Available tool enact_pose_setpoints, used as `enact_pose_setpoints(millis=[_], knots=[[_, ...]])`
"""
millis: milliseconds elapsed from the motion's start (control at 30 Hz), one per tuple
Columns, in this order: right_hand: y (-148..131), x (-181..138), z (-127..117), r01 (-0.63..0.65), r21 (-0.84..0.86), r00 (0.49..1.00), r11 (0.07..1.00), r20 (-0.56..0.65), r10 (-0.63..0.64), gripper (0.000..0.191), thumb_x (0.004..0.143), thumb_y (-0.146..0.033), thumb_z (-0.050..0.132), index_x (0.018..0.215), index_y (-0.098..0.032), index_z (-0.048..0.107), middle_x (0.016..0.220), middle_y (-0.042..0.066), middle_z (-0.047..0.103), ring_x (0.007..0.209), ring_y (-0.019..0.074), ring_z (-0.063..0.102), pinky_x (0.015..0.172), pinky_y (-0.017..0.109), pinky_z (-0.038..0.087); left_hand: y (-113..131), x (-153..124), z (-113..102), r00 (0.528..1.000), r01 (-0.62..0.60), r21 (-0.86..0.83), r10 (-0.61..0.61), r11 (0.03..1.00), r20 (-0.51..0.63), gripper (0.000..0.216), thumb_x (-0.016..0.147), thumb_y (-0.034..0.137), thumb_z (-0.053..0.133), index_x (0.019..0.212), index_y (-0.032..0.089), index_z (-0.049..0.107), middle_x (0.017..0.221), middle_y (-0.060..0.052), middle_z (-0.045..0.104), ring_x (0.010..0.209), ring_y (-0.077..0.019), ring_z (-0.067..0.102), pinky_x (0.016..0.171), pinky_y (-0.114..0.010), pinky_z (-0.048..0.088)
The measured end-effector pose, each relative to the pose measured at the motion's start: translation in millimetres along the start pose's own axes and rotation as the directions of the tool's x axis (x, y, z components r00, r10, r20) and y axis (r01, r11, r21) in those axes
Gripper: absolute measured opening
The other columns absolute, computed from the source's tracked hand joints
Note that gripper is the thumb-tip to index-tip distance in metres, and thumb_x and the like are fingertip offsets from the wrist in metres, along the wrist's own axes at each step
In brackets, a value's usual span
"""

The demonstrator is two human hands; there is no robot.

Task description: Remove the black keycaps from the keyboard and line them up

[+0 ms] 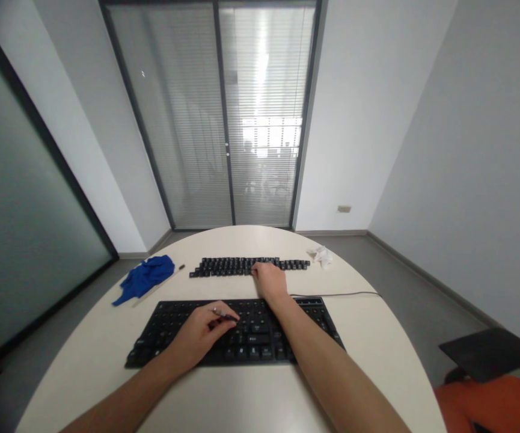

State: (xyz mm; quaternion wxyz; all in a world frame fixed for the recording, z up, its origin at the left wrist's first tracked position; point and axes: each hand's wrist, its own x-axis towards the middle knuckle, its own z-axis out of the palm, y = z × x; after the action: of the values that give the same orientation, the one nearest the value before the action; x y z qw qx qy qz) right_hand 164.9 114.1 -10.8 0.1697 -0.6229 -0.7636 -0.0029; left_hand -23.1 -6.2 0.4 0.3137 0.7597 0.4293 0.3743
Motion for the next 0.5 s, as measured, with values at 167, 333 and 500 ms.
enact_pose_setpoints(millis=[167,333,500], knots=[[-1,0,-1,0.01,0.003,1.0,1.0,0.01,-0.01,0.026,0.095,-0.032,0.048,0.108,-0.029,0.07,0.107,0.005,0.073,0.1,0.0222,0.067,0.083,0.029,0.046,-1,1,0,1.0,0.002,0.005,-0.002,1.0,-0.003,0.013,0.088,0.021,0.061,0.09,0.02,0.074,0.093,-0.003,0.072,0.085,-0.0177,0.065,0.072,-0.025,0.048],[-2,-1,-1,0.0,0.018,1.0,1.0,0.023,-0.001,0.027,0.096,-0.031,0.047,0.113,-0.029,0.067,0.109,0.006,0.072,0.102,0.0219,0.066,0.086,0.03,0.046,1,1,0,1.0,0.012,0.006,-0.012,1.0,-0.001,0.013,0.088,0.022,0.061,0.09,0.02,0.073,0.093,-0.003,0.072,0.084,-0.0178,0.065,0.071,-0.024,0.048],[-1,-5,-13,-0.026,0.044,0.998,0.999,0.053,0.023,0.03,0.095,-0.028,0.045,0.117,-0.027,0.065,0.11,0.008,0.071,0.102,0.0233,0.066,0.084,0.032,0.047,0,1,1,1.0,0.016,0.062,-0.015,0.998,-0.013,0.015,0.089,0.025,0.06,0.091,0.02,0.073,0.091,-0.004,0.073,0.081,-0.0184,0.066,0.069,-0.026,0.047]])
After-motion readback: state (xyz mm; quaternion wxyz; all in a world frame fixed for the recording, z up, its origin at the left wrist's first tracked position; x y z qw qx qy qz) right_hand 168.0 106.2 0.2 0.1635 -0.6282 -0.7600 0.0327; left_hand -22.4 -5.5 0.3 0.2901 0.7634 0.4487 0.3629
